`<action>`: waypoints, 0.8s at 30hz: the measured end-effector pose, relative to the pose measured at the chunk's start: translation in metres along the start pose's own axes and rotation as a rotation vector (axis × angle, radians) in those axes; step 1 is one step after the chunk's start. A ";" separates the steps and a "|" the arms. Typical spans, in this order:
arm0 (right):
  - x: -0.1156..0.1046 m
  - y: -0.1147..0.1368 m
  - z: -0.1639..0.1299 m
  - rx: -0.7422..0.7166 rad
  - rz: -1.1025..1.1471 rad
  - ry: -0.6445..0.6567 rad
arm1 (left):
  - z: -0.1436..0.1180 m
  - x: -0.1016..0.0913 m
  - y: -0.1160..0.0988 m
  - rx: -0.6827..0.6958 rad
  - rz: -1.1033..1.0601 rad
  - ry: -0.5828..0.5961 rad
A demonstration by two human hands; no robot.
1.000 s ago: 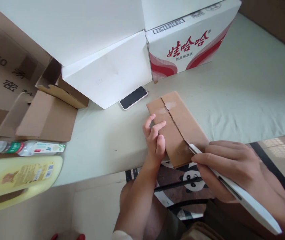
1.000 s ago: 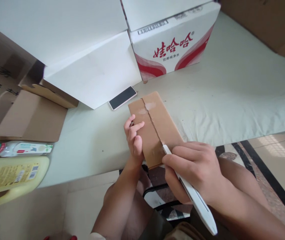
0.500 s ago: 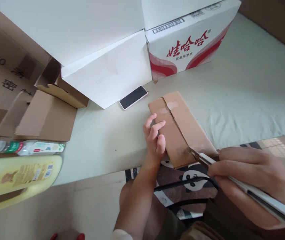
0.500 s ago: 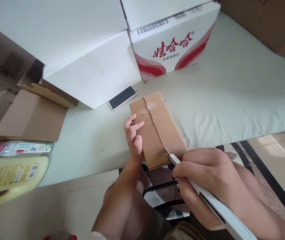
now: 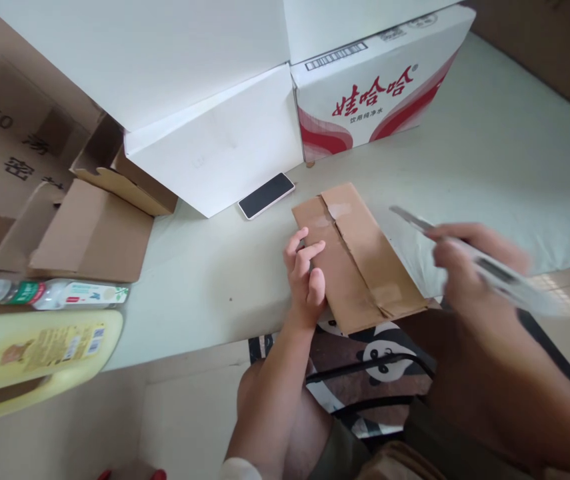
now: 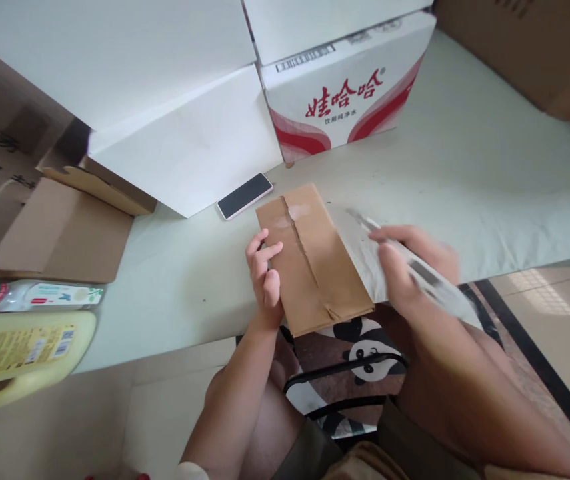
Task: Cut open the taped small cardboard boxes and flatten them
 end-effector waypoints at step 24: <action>0.096 -0.039 -0.019 0.344 0.206 0.525 | 0.013 -0.019 0.022 0.058 0.023 0.056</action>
Point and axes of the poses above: each hand's wrist, its own z-axis towards the middle knuckle, its own x-axis out of the palm, y = z × x, the point moved 10 cm from there along z, towards the middle knuckle, and after that the axes turned 11 degrees about -y, right-handed, at the moved point
